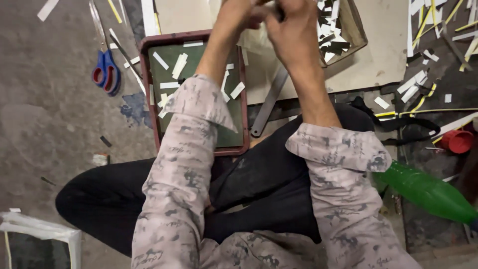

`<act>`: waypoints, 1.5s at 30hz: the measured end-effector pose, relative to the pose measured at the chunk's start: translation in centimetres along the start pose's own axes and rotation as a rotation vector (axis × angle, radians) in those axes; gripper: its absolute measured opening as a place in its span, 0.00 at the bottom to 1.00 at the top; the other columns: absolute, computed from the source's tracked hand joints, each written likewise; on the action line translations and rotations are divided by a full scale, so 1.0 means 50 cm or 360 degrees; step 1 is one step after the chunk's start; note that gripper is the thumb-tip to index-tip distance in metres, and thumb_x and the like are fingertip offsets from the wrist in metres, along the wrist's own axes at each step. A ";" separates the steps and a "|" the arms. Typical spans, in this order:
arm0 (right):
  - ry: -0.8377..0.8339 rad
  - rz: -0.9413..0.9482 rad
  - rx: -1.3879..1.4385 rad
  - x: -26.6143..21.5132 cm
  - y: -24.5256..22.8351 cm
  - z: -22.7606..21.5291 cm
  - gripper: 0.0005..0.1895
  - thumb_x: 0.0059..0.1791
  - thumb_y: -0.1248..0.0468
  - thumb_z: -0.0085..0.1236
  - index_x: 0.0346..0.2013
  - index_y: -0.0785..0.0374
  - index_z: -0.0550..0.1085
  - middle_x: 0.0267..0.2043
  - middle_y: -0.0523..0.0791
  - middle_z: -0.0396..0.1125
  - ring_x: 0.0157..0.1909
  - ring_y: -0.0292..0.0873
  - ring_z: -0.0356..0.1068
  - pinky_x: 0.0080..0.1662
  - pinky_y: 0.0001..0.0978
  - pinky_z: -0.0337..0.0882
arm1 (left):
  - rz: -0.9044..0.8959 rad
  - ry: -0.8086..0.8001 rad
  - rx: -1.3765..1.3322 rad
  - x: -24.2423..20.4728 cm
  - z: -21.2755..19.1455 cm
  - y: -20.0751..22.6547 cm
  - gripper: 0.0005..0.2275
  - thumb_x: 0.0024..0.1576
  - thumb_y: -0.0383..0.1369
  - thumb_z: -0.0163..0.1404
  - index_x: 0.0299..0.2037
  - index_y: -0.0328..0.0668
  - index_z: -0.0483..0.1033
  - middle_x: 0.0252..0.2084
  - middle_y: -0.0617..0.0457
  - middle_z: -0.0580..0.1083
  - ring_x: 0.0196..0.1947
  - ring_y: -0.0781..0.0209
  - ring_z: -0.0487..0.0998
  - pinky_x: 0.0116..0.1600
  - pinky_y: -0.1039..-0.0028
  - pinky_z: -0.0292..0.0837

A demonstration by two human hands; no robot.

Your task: The person sits on the floor and assembles small solar panel components by hand. They pick up individual cells and white strips, then attach the strips to the cells and place them into a tray. The person continues this process, arranging the components in a row within the tray.

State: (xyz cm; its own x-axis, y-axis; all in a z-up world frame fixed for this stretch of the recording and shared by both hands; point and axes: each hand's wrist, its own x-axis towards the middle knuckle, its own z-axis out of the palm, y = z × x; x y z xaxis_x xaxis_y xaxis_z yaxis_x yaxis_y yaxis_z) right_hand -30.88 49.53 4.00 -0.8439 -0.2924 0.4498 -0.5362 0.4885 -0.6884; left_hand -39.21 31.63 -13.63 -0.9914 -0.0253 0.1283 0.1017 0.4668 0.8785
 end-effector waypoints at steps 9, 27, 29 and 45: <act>0.0274 0.0110 -0.0061 -0.002 -0.014 -0.021 0.09 0.53 0.67 0.66 0.35 0.68 0.73 0.29 0.51 0.67 0.31 0.53 0.68 0.38 0.45 0.67 | -0.0646 -0.0032 0.0350 -0.064 -0.093 0.288 0.10 0.55 0.38 0.50 0.32 0.41 0.79 0.25 0.46 0.79 0.26 0.50 0.83 0.33 0.64 0.78; 0.0339 -0.0068 -0.0646 -0.015 0.060 -0.012 0.09 0.50 0.63 0.63 0.28 0.64 0.75 0.24 0.49 0.69 0.27 0.56 0.71 0.33 0.48 0.70 | 0.0265 -0.0419 0.0865 -0.095 -0.180 0.274 0.07 0.51 0.29 0.56 0.39 0.41 0.79 0.36 0.43 0.79 0.37 0.44 0.82 0.42 0.56 0.77; 0.0336 -0.0017 -0.0515 -0.019 0.063 -0.016 0.10 0.52 0.64 0.62 0.29 0.65 0.75 0.23 0.49 0.68 0.26 0.55 0.71 0.33 0.46 0.70 | 0.0668 -0.0353 0.0969 -0.129 -0.187 0.287 0.10 0.48 0.29 0.60 0.40 0.42 0.80 0.38 0.43 0.79 0.39 0.42 0.80 0.43 0.54 0.76; 0.0345 0.0180 -0.0195 -0.015 0.033 -0.035 0.18 0.53 0.63 0.62 0.22 0.67 0.70 0.16 0.45 0.63 0.16 0.43 0.63 0.25 0.38 0.60 | 0.0856 -0.0185 0.1210 -0.126 -0.148 0.248 0.03 0.55 0.27 0.53 0.34 0.39 0.79 0.33 0.44 0.78 0.36 0.44 0.80 0.36 0.56 0.74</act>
State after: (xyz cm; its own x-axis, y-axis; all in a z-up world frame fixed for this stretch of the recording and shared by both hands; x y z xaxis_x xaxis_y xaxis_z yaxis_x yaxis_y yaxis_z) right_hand -31.10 51.99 3.54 -0.8677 -0.0540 0.4942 -0.4214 0.6075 -0.6733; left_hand -31.07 31.02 -0.16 -0.8330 0.4311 0.3469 0.5085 0.8436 0.1726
